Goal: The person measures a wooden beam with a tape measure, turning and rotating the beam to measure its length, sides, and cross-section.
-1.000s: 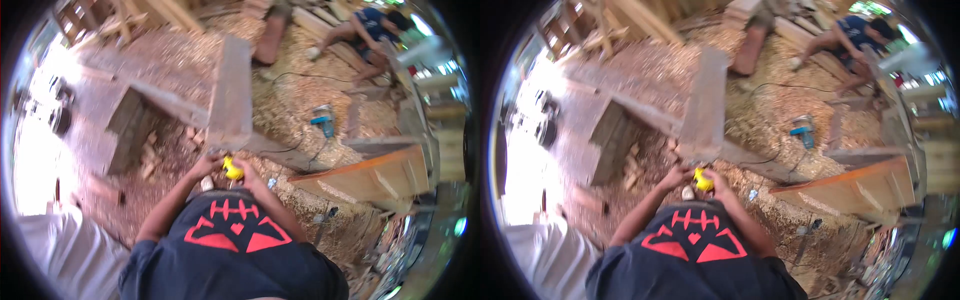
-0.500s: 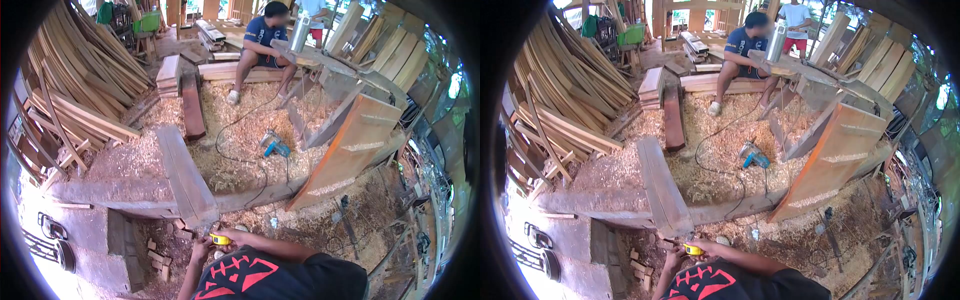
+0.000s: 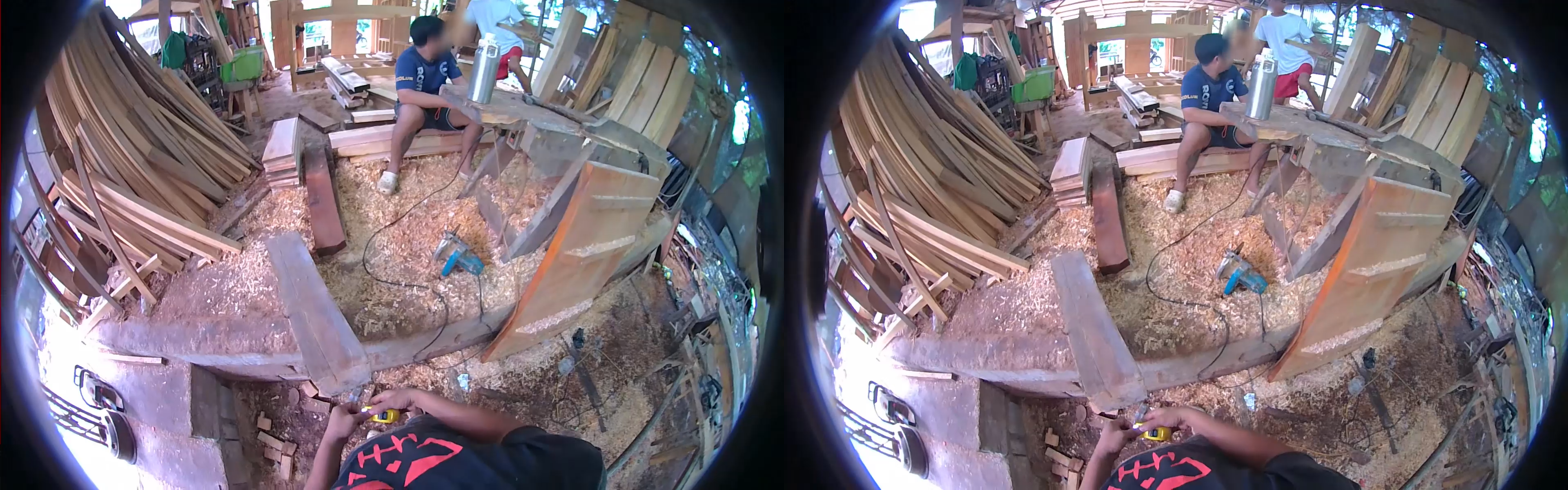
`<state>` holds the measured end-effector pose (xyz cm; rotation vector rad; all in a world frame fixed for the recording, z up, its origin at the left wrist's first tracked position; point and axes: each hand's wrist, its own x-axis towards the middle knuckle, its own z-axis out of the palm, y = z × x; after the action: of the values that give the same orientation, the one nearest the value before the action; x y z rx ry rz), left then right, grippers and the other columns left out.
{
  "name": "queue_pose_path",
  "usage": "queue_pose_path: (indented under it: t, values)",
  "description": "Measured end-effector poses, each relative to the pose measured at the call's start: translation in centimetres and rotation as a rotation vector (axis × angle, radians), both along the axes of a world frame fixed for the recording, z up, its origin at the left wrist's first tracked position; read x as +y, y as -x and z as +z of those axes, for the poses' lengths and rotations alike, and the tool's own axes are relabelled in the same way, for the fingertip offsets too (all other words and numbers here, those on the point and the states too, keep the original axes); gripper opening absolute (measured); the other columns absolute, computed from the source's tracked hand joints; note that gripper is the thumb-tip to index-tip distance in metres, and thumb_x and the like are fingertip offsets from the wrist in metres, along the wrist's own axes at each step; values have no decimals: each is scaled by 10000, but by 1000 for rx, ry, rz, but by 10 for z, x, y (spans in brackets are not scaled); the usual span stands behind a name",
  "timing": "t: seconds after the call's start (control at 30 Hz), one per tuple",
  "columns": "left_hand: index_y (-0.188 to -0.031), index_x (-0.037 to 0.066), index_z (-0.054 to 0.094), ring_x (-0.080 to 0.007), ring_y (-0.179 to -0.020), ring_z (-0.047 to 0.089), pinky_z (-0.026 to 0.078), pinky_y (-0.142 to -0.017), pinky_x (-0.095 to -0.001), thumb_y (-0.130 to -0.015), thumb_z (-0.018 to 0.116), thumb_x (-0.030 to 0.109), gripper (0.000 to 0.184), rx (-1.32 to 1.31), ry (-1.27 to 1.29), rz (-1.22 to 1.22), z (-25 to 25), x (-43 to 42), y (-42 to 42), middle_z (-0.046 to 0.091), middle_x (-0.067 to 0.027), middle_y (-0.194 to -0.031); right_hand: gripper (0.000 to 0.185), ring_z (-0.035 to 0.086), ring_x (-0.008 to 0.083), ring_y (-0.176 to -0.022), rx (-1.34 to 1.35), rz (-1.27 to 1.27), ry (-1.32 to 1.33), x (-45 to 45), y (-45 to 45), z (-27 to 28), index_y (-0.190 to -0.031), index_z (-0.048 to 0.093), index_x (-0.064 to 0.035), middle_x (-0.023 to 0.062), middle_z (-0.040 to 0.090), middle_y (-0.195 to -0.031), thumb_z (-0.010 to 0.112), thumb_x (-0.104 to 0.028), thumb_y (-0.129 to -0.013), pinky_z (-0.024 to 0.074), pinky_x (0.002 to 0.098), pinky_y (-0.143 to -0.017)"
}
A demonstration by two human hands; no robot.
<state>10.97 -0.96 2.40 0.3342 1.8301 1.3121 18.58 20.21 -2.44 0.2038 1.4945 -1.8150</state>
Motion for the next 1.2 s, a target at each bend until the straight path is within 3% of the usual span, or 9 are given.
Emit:
queue_pose_path:
  t: [0.13,0.27,0.43,0.63,0.77,0.93,1.0,1.07,1.2]
  values:
    - [-745,-45,719,-101,-555,536,447,-521,-335,-768,829,330,391,325,218,-157,76,7,-5,628,-56,-593,714,583,153,-1131,-81,1,353,7,1,-4,-1452,452,-56,74,592,-1279,735,-347,-865,471,293,-979]
    - [-771,-37,709,-95,-590,550,448,-551,-306,-824,783,240,292,316,66,-76,78,2,4,635,-43,-634,727,576,176,-1140,43,-54,360,2,6,20,-1481,411,-52,74,586,-1269,738,-290,-877,506,324,-944]
    - [-779,2,682,-78,-584,522,412,-537,-266,-866,746,191,218,121,-20,121,59,-7,19,604,-8,-640,644,611,101,-642,338,-99,-83,-18,9,82,-1470,445,-87,37,663,-913,669,-384,-944,514,260,-536]
    - [-796,-7,641,-95,-569,528,403,-533,-257,-919,692,154,209,-8,-73,71,73,-8,22,607,-24,-662,514,598,118,-576,555,-219,-93,-31,10,10,-1415,492,-133,46,625,-921,576,-404,-986,508,271,-482]
    - [-790,-2,638,-97,-582,531,404,-547,-257,-914,699,144,201,2,-84,43,67,-13,28,610,-19,-678,556,595,117,-618,588,-235,-80,-34,2,-16,-1487,391,-151,58,604,-939,537,-394,-1008,502,264,-501]
    - [-797,7,620,-100,-584,521,402,-551,-254,-888,705,91,150,-16,-69,-29,79,-12,35,600,-17,-684,619,588,95,-626,423,-192,165,-21,1,47,-1526,366,-193,44,627,-1046,575,-413,-987,482,247,-512]
    - [-801,19,605,-100,-588,521,409,-558,-249,-861,707,42,121,-157,-184,19,85,-12,37,599,-25,-698,609,550,176,-1019,477,-76,-42,-6,15,17,-1490,416,-115,87,591,-1215,601,-384,-976,453,330,-850]
    - [-794,36,584,-101,-591,523,415,-560,-245,-823,700,-11,128,-153,-325,94,120,-13,35,596,-28,-710,611,529,219,-1224,553,8,-190,4,20,6,-1458,459,-72,109,572,-1306,630,-382,-960,433,373,-1025]
    - [-777,63,555,-102,-589,528,423,-559,-240,-756,684,-83,196,-13,-515,213,160,-15,44,597,-28,-737,555,567,218,-1139,600,54,-340,19,18,12,-1305,576,-41,110,616,-1207,667,-441,-931,452,375,-970]
